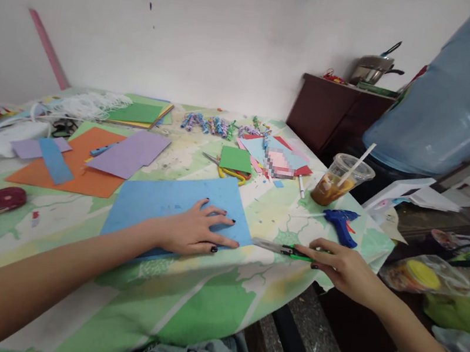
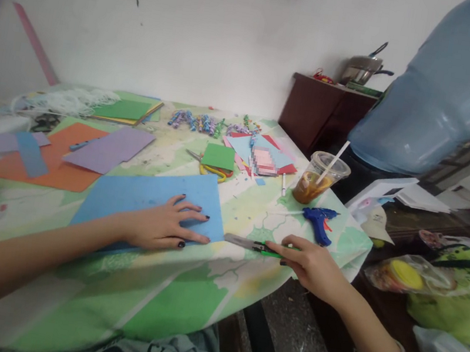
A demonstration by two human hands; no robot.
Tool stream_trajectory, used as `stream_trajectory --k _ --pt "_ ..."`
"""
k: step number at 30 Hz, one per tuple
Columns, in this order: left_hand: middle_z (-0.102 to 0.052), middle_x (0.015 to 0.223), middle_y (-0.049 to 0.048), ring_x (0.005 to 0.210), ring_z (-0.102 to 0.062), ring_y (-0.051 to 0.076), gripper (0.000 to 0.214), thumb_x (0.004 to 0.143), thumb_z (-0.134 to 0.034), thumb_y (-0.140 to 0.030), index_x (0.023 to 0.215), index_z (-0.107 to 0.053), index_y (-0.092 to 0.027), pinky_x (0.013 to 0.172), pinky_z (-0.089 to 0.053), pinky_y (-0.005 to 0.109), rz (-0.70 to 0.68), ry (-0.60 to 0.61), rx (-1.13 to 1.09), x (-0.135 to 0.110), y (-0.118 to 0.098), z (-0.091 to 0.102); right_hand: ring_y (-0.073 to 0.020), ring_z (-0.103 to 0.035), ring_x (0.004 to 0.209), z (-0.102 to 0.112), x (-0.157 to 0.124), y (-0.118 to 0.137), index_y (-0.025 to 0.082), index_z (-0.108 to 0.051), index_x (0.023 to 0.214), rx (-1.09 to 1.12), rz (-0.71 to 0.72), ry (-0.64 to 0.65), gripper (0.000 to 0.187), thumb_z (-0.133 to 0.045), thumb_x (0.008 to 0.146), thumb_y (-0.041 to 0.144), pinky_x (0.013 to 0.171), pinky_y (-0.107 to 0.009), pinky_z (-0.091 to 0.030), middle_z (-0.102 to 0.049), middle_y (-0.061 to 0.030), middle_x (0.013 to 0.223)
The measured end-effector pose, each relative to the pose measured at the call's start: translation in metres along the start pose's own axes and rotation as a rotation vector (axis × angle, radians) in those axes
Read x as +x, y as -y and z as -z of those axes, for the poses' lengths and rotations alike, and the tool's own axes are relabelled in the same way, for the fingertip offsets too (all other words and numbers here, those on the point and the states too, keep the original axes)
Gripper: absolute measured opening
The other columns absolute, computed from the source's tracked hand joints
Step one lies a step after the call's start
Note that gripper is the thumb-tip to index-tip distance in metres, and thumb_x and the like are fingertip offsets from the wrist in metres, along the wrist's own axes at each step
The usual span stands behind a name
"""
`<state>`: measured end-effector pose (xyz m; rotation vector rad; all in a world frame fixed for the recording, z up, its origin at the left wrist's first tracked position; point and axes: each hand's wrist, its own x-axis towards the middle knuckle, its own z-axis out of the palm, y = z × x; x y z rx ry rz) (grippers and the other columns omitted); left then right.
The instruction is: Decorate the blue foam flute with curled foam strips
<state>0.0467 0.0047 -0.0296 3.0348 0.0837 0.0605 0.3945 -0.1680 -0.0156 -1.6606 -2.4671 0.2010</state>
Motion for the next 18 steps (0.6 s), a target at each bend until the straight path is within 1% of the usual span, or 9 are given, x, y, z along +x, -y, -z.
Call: stream_trajectory --k 2,4,7,9,13,18 --pt "-0.044 0.134 0.0071 0.117 -0.041 0.031 0.041 0.092 -0.031 -0.045 0.133 -0.039 -0.048 0.1 -0.018 0.059 0.004 0.005 0.008 0.0052 -0.0002 0.002 -0.0159 -0.06 0.087 0.0008 0.0018 -0.003 0.033 -0.043 0.136 -0.003 0.022 0.005 0.049 -0.04 0.09 0.017 0.073 -0.026 -0.049 -0.06 -0.0065 0.106" --pt "-0.046 0.13 0.0077 0.116 -0.041 0.03 0.041 0.092 -0.032 -0.044 0.133 -0.039 -0.048 0.101 -0.018 0.059 0.0 0.001 0.003 0.0087 0.0002 0.0018 -0.0161 -0.06 0.087 0.0011 0.0027 -0.0053 0.032 -0.045 0.135 -0.001 0.031 0.005 0.049 -0.039 0.089 0.016 0.072 -0.026 -0.049 -0.06 -0.0068 0.106" --pt "-0.044 0.132 0.0068 0.126 -0.032 0.032 0.042 0.092 -0.034 -0.041 0.133 -0.037 -0.048 0.103 -0.009 0.063 0.001 -0.028 -0.034 0.0093 0.0012 -0.0016 -0.016 -0.061 0.086 0.0004 0.0027 -0.0068 0.032 -0.048 0.132 0.005 0.033 -0.021 0.047 -0.038 0.089 0.015 0.072 -0.026 -0.049 -0.061 -0.007 0.105" --pt "-0.041 0.135 0.0068 0.131 -0.026 0.034 0.042 0.092 -0.033 -0.039 0.133 -0.037 -0.048 0.103 -0.006 0.066 0.011 -0.023 -0.047 0.0082 0.0013 -0.0037 -0.0158 -0.061 0.085 -0.0005 0.0026 -0.0067 0.032 -0.05 0.131 0.0 0.041 -0.037 0.047 -0.038 0.089 0.015 0.071 -0.026 -0.049 -0.061 -0.0068 0.104" --pt "-0.037 0.139 0.0077 0.134 -0.022 0.035 0.042 0.093 -0.032 -0.039 0.134 -0.037 -0.047 0.101 -0.006 0.069 0.025 0.014 -0.045 0.0075 0.0004 -0.0039 -0.0159 -0.061 0.086 -0.0021 0.0033 -0.0045 0.031 -0.052 0.13 -0.017 0.036 -0.045 0.046 -0.038 0.089 0.015 0.073 -0.026 -0.048 -0.06 -0.0069 0.105" --pt "-0.037 0.139 0.0078 0.134 -0.022 0.036 0.043 0.092 -0.034 -0.038 0.134 -0.036 -0.048 0.101 -0.007 0.07 0.03 0.019 -0.045 0.0085 -0.0002 -0.0025 -0.0159 -0.061 0.086 -0.002 0.0036 -0.0024 0.03 -0.052 0.13 -0.014 0.028 -0.05 0.045 -0.039 0.089 0.016 0.073 -0.026 -0.048 -0.061 -0.0069 0.104"
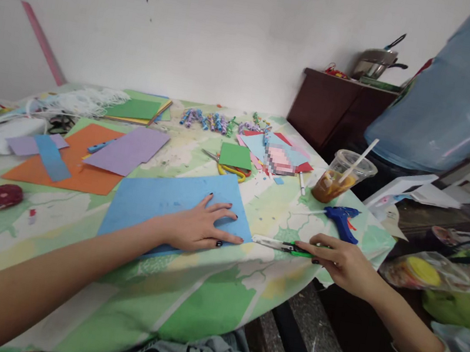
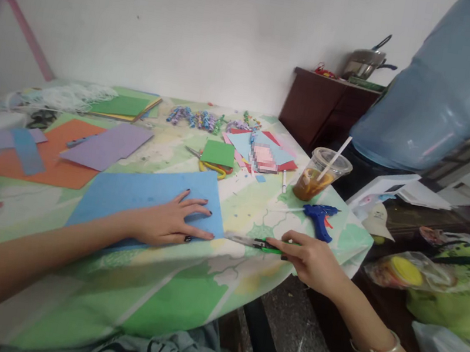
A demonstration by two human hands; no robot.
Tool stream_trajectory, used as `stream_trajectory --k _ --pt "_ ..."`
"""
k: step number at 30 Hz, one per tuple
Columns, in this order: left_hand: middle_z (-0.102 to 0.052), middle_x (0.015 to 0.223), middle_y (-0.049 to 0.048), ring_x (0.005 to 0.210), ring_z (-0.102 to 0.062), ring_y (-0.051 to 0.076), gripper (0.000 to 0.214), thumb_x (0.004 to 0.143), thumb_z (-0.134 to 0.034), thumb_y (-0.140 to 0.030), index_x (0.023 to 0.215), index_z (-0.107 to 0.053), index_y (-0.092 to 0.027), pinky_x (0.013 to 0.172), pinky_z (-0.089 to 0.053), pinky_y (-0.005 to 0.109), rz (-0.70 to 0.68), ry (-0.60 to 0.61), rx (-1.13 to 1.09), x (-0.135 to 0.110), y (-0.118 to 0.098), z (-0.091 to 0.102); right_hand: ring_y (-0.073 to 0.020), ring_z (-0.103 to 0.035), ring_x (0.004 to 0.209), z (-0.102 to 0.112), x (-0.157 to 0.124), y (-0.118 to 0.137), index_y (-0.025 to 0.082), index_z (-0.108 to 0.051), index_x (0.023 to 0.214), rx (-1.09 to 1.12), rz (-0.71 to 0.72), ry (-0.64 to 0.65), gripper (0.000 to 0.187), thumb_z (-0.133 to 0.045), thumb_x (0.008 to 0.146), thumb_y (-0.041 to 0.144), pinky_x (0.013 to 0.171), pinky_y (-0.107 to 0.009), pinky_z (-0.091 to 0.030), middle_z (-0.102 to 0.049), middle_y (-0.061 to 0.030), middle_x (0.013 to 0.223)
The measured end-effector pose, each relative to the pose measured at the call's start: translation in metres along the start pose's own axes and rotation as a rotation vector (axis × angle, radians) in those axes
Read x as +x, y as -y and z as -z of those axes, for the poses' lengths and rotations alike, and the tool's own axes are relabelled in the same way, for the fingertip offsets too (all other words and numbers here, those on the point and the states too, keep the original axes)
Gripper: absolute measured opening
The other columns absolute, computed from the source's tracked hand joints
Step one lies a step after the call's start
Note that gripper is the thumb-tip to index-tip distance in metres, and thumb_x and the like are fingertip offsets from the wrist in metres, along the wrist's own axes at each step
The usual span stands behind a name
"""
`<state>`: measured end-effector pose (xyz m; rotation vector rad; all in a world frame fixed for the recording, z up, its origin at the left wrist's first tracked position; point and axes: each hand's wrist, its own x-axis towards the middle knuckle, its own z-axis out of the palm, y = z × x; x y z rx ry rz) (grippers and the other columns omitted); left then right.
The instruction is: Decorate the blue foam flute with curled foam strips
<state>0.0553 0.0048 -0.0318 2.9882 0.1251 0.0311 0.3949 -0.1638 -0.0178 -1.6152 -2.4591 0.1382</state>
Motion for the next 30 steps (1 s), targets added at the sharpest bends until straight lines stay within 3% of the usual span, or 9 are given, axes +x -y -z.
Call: stream_trajectory --k 22,30 --pt "-0.036 0.14 0.0068 0.134 -0.023 0.036 0.041 0.093 -0.034 -0.038 0.133 -0.037 -0.049 0.102 -0.006 0.07 0.007 -0.006 -0.004 -0.001 0.001 -0.002 -0.0158 -0.062 0.082 -0.003 0.004 0.011 0.029 -0.052 0.129 -0.01 0.002 0.006 0.045 -0.04 0.089 0.015 0.072 -0.026 -0.048 -0.061 -0.0075 0.104" --pt "-0.025 0.149 0.0043 0.135 -0.022 0.037 0.042 0.092 -0.038 -0.036 0.133 -0.037 -0.048 0.101 -0.007 0.07 0.001 -0.034 -0.022 -0.002 0.001 -0.003 -0.0151 -0.062 0.078 -0.006 0.01 0.022 0.032 -0.05 0.131 -0.051 0.017 -0.01 0.048 -0.043 0.086 0.015 0.069 -0.025 -0.048 -0.062 -0.0064 0.1"
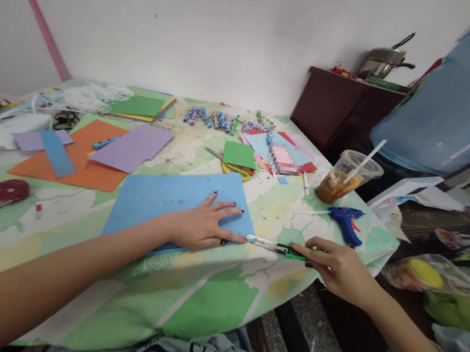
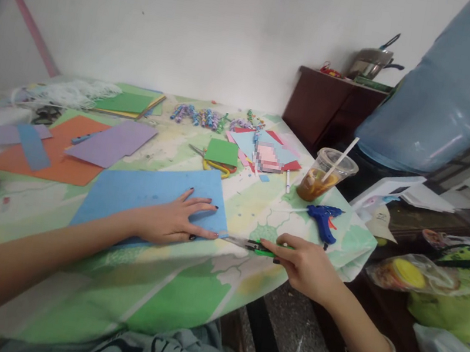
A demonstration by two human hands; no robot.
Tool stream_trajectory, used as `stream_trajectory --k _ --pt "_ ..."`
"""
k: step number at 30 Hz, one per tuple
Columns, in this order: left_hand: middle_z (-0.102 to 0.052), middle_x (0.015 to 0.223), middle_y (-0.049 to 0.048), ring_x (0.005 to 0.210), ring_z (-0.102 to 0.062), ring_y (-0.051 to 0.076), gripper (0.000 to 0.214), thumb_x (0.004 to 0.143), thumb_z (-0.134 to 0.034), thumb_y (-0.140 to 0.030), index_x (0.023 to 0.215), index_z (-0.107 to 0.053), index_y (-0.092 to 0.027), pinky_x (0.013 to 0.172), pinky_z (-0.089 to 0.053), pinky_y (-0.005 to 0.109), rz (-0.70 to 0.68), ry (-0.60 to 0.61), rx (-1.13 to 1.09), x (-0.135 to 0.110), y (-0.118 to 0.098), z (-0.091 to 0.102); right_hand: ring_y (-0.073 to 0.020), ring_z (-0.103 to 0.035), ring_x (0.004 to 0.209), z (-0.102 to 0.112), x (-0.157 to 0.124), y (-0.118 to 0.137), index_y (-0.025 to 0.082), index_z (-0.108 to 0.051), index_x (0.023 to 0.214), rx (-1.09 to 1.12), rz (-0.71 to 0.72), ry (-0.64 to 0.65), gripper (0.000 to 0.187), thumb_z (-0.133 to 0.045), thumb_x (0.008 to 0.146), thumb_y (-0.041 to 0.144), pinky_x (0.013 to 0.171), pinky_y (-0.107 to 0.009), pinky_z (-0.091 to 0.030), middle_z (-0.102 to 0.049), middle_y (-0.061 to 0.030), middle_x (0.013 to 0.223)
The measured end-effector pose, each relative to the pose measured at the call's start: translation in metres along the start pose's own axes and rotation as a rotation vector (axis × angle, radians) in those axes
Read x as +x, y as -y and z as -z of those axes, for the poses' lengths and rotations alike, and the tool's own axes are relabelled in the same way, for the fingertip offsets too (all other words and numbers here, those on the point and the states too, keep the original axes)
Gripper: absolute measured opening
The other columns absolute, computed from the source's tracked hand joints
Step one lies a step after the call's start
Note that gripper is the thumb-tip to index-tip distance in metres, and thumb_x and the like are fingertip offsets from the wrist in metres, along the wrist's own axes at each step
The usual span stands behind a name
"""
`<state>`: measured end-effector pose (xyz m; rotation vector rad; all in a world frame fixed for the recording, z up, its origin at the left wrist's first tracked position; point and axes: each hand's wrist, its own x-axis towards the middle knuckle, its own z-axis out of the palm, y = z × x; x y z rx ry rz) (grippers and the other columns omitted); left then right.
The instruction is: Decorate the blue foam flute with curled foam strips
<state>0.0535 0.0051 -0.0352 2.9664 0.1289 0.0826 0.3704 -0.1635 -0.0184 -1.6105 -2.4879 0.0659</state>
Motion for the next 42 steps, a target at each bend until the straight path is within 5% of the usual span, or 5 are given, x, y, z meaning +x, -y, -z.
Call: stream_trajectory --k 19,42 --pt "-0.01 0.153 0.0039 0.135 -0.02 0.038 0.05 0.091 -0.04 -0.03 0.135 -0.029 -0.052 0.098 -0.009 0.073 -0.005 0.017 0.021 0.001 0.001 -0.002 -0.0164 -0.061 0.079 0.0 0.004 0.016 0.03 -0.047 0.134 -0.065 -0.005 0.049 0.046 -0.038 0.09 0.016 0.068 -0.027 -0.046 -0.061 -0.0075 0.1" --pt "-0.013 0.154 0.0032 0.134 -0.023 0.039 0.049 0.091 -0.041 -0.03 0.134 -0.032 -0.052 0.098 -0.01 0.073 0.001 -0.013 0.022 0.001 -0.001 -0.001 -0.0169 -0.06 0.08 0.0 0.022 0.039 0.031 -0.048 0.132 -0.069 0.006 0.066 0.049 -0.041 0.088 0.012 0.068 -0.027 -0.044 -0.061 -0.0069 0.099"
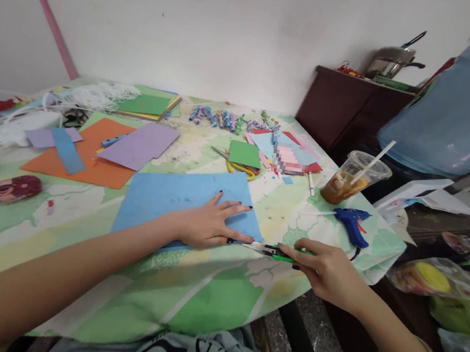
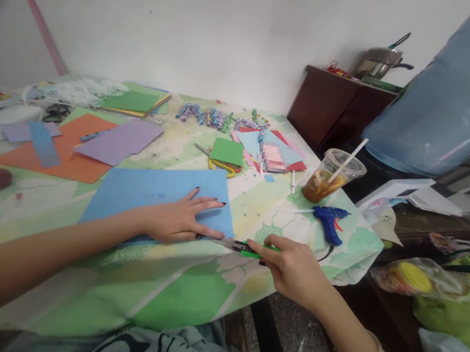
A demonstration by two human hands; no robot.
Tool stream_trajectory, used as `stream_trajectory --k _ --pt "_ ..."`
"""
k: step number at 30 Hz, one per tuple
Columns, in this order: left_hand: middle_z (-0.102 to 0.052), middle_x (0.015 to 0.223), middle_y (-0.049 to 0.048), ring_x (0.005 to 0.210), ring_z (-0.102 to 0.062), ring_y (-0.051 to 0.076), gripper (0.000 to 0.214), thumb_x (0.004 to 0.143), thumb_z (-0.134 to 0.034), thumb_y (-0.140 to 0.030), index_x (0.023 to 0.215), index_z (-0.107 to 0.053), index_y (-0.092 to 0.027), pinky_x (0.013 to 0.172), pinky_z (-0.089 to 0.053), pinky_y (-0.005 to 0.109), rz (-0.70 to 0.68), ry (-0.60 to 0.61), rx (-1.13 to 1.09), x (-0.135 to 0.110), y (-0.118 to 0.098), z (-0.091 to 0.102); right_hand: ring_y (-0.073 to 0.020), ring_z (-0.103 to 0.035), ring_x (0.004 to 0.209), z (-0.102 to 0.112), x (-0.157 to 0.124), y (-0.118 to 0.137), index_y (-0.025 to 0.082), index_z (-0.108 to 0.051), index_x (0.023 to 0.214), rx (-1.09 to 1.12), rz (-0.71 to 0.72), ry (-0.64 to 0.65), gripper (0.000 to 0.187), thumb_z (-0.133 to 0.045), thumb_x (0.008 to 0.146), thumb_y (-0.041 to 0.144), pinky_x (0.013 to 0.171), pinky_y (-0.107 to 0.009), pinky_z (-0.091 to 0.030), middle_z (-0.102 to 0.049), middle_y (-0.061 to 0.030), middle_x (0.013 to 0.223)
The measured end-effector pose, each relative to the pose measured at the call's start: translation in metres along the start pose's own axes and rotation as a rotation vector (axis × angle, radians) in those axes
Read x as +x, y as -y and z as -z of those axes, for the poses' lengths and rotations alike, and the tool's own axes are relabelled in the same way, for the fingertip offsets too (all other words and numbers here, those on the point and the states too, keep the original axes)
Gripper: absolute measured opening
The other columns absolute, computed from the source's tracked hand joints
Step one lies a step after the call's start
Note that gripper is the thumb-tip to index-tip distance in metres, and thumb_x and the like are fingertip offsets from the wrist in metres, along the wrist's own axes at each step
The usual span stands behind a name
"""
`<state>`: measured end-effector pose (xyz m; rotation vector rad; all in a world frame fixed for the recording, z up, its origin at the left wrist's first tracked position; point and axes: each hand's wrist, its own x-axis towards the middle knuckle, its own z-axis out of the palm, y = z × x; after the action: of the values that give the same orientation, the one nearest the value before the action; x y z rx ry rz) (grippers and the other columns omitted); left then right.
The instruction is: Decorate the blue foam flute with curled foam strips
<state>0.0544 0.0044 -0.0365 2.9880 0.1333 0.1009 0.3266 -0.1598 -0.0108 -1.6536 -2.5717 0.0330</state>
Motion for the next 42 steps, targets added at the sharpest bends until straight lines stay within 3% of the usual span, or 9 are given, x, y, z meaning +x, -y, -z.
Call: stream_trajectory --k 10,15,20,26,29,34,39,42 --pt "-0.012 0.154 0.003 0.136 -0.021 0.038 0.047 0.092 -0.037 -0.033 0.134 -0.03 -0.053 0.1 -0.012 0.071 0.015 0.024 0.008 0.0 0.0 0.0 -0.0169 -0.06 0.077 -0.005 0.005 0.0 0.031 -0.046 0.134 -0.029 0.044 0.004 0.05 -0.042 0.088 0.013 0.064 -0.027 -0.043 -0.061 -0.0074 0.099" --pt "-0.018 0.153 0.003 0.136 -0.021 0.037 0.044 0.094 -0.032 -0.04 0.136 -0.028 -0.051 0.1 -0.01 0.071 0.029 0.025 0.006 0.0 0.002 0.0 -0.0151 -0.06 0.075 -0.004 0.007 0.001 0.032 -0.045 0.134 0.02 0.007 -0.025 0.048 -0.041 0.09 0.015 0.065 -0.026 -0.045 -0.061 -0.0064 0.099" --pt "-0.022 0.152 0.0054 0.139 -0.015 0.034 0.058 0.093 -0.02 -0.051 0.146 -0.001 -0.035 0.1 0.0 0.072 0.248 0.004 -0.008 0.004 0.017 -0.003 -0.018 -0.062 0.078 -0.005 0.024 -0.014 0.028 -0.039 0.138 0.063 -0.038 -0.052 0.051 -0.046 0.088 0.019 0.067 -0.028 -0.047 -0.063 -0.0062 0.097" --pt "-0.026 0.151 0.0037 0.138 -0.016 0.032 0.051 0.095 -0.023 -0.042 0.145 -0.015 -0.034 0.099 0.002 0.073 0.463 -0.042 -0.012 0.008 0.04 -0.005 -0.0212 -0.064 0.088 -0.011 0.062 -0.051 0.024 -0.056 0.126 0.047 -0.014 -0.093 0.044 -0.052 0.083 0.017 0.075 -0.03 -0.049 -0.066 -0.0078 0.108" --pt "-0.032 0.148 0.0035 0.137 -0.023 0.029 0.046 0.095 -0.028 -0.037 0.141 -0.028 -0.035 0.102 -0.004 0.069 0.391 -0.085 -0.094 0.001 0.046 -0.001 -0.0208 -0.064 0.088 -0.012 0.076 -0.065 0.024 -0.054 0.128 0.033 0.005 -0.099 0.048 -0.051 0.082 0.013 0.075 -0.03 -0.049 -0.065 -0.0076 0.107" --pt "-0.035 0.146 0.0087 0.133 -0.032 0.024 0.042 0.094 -0.036 -0.036 0.134 -0.045 -0.028 0.109 -0.023 0.047 0.195 -0.17 -0.18 -0.024 0.045 0.009 -0.0188 -0.063 0.09 -0.013 0.082 -0.076 0.025 -0.049 0.132 0.118 0.131 -0.066 0.051 -0.047 0.083 0.011 0.079 -0.029 -0.049 -0.063 -0.0085 0.109" --pt "-0.026 0.151 0.0041 0.139 -0.019 0.03 0.043 0.095 -0.033 -0.038 0.137 -0.034 -0.041 0.108 -0.008 0.06 0.134 0.005 -0.061 -0.042 0.03 0.007 -0.0181 -0.063 0.085 -0.016 0.071 -0.075 0.028 -0.052 0.13 0.125 0.095 -0.076 0.05 -0.049 0.083 0.013 0.078 -0.032 -0.05 -0.057 -0.0086 0.113" --pt "-0.028 0.15 0.0031 0.139 -0.018 0.028 0.044 0.096 -0.029 -0.036 0.139 -0.03 -0.041 0.108 -0.004 0.06 0.152 0.03 -0.028 -0.043 0.026 0.002 -0.0184 -0.062 0.084 -0.017 0.063 -0.074 0.026 -0.053 0.129 0.107 0.069 -0.078 0.048 -0.048 0.084 0.013 0.078 -0.032 -0.049 -0.058 -0.0089 0.108"
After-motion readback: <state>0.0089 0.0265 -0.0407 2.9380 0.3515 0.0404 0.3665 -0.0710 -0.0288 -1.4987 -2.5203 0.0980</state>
